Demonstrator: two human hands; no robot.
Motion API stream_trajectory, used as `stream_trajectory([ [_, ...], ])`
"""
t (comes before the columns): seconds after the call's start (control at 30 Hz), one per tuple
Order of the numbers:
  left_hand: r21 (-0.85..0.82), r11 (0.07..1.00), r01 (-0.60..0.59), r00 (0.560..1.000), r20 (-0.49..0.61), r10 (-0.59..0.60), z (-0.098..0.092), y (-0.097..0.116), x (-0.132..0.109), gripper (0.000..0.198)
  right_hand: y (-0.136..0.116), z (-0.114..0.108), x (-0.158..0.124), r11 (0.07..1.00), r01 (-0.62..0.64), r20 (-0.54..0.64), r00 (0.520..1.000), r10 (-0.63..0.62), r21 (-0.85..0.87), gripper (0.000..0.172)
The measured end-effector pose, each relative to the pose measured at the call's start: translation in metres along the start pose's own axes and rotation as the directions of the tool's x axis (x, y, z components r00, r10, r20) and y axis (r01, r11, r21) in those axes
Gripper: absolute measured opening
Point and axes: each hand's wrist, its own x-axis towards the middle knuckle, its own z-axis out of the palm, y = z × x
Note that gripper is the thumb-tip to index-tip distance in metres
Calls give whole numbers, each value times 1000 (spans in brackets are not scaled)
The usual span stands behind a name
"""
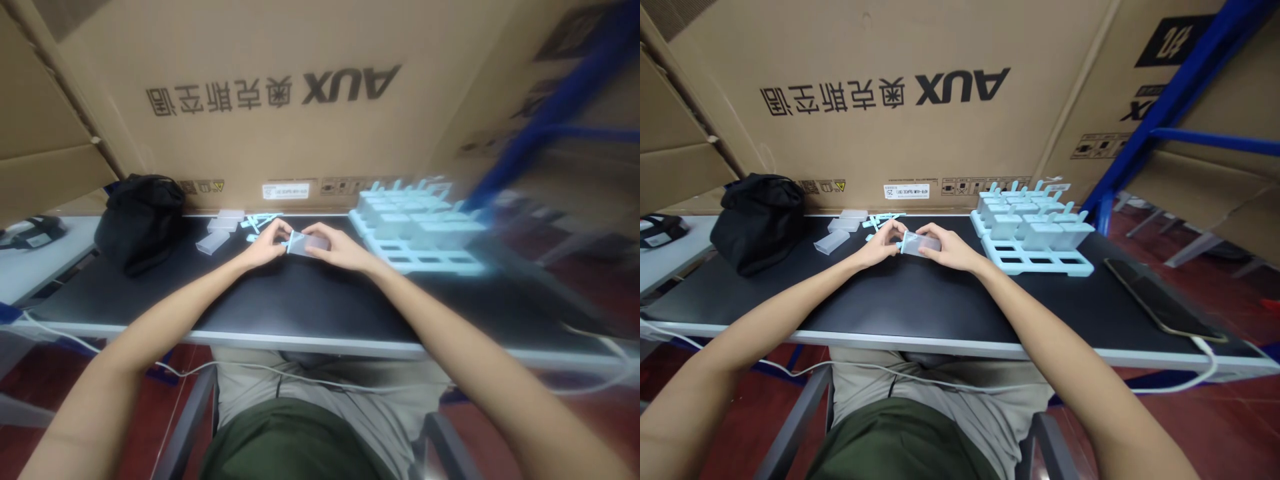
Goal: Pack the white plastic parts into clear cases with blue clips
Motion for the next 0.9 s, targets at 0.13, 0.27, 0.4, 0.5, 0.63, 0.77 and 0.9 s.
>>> stream_trajectory([
  [0.13,-5,1000,-26,1000,11,26,-1,2,1,38,2,-1,0,1000,-7,-29,1000,7,-6,42],
  [0.27,57,997,-60,998,34,59,-3,0,3,34,2,-2,0,1000,-13,-40,999,13,11,40],
  [0.4,155,985,-81,997,-8,83,-6,-3,4,31,-1,-1,-1,1000,-4,3,1000,4,7,39],
  [0.5,189,981,-52,998,-32,59,-6,-3,3,30,-1,1,-1,1000,1,22,1000,-2,14,40],
  [0.63,162,987,5,999,-48,3,-2,-2,2,33,1,4,0,998,-11,22,1000,10,68,51],
  [0.77,43,997,69,997,-47,-67,4,1,1,27,2,5,0,994,9,-30,1000,-6,113,68],
  [0.9,-48,992,117,993,2,-118,8,6,-1,27,-5,4,0,991,21,-15,1000,-19,132,57],
])
